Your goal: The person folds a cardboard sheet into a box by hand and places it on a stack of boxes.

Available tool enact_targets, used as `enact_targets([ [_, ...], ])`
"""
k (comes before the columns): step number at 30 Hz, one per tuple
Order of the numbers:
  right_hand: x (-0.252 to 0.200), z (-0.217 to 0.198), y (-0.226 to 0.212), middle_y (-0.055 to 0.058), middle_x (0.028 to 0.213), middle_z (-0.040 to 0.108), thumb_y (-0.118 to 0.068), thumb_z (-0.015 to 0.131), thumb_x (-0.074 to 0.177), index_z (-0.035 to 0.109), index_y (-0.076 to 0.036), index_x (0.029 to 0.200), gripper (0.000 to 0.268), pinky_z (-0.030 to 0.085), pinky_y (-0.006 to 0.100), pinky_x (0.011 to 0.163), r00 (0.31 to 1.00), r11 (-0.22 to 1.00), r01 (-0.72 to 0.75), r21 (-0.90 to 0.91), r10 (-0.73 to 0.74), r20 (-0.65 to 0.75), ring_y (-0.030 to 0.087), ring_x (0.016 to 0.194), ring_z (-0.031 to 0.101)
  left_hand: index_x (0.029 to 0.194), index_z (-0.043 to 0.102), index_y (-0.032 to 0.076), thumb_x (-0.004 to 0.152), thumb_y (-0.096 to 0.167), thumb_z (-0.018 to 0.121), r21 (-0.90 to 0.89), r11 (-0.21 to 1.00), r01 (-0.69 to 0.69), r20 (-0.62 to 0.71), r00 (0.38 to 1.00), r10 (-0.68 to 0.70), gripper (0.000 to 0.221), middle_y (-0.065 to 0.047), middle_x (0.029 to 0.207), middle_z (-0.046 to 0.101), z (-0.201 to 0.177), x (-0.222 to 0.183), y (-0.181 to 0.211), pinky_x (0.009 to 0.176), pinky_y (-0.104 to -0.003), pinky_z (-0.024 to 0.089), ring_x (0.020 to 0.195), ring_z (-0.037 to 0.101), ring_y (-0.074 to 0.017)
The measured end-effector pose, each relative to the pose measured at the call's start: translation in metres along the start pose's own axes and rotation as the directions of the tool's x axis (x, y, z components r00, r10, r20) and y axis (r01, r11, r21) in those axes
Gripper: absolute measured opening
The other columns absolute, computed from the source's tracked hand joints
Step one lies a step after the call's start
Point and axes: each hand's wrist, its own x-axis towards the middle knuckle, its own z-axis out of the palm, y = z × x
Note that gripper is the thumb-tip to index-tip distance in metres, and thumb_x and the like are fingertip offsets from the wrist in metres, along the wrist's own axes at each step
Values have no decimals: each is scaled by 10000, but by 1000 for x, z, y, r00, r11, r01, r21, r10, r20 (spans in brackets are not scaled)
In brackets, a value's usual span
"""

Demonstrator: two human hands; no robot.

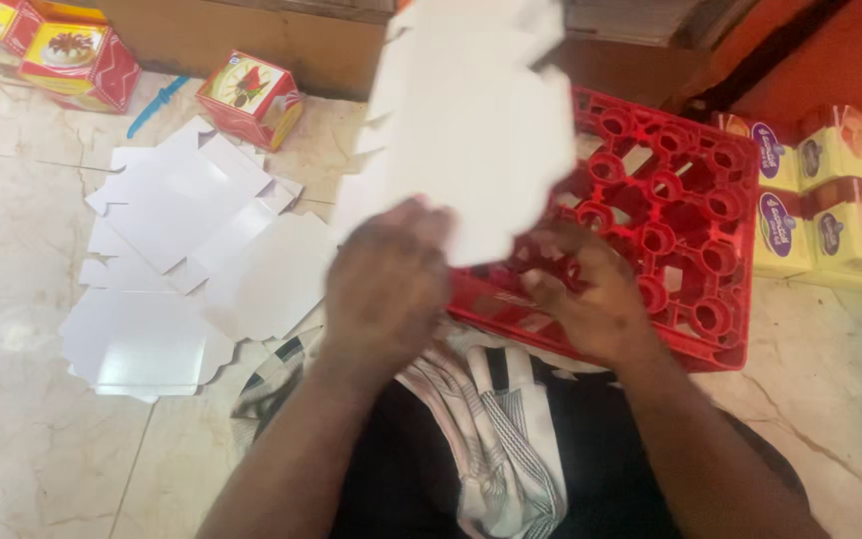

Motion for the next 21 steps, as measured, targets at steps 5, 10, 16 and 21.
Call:
enact_targets([
  [5,3,-51,42,114,1158,655,55,588,954,525,-42,1269,335,624,307,924,877,704,403,585,-114,-467,168,1040,691,1036,633,86,864,175,649,-204,913,-354,31,930,367,194,-145,1251,648,40,2,52,1040,-498,464,1215,603,-330],
  [10,12,-89,77,51,1205,641,38,606,1065,544,-48,1243,207,558,258,934,827,722,488,490,-204,-523,130,1044,641,1087,617,49,906,166,670,-339,880,-333,82,921,380,223,-147,1236,647,56,-2,64,1048,-492,489,1188,611,-322],
  [16,-1,-68,64,140,1282,671,-129,685,1000,624,-8,1332,359,527,347,1005,845,888,456,68,-408,-345,210,1177,645,1110,643,54,952,252,696,-369,890,-269,41,951,305,259,-162,1264,655,49,5,58,1082,-524,465,1225,616,-332],
  [21,-61,-114,29,164,1419,622,-398,722,1073,480,-16,1502,624,525,329,1084,562,477,826,300,-657,-503,220,1298,613,1257,599,7,868,340,789,-400,910,-111,42,989,139,546,-172,1306,651,11,30,44,1054,-495,463,1209,609,-373],
])
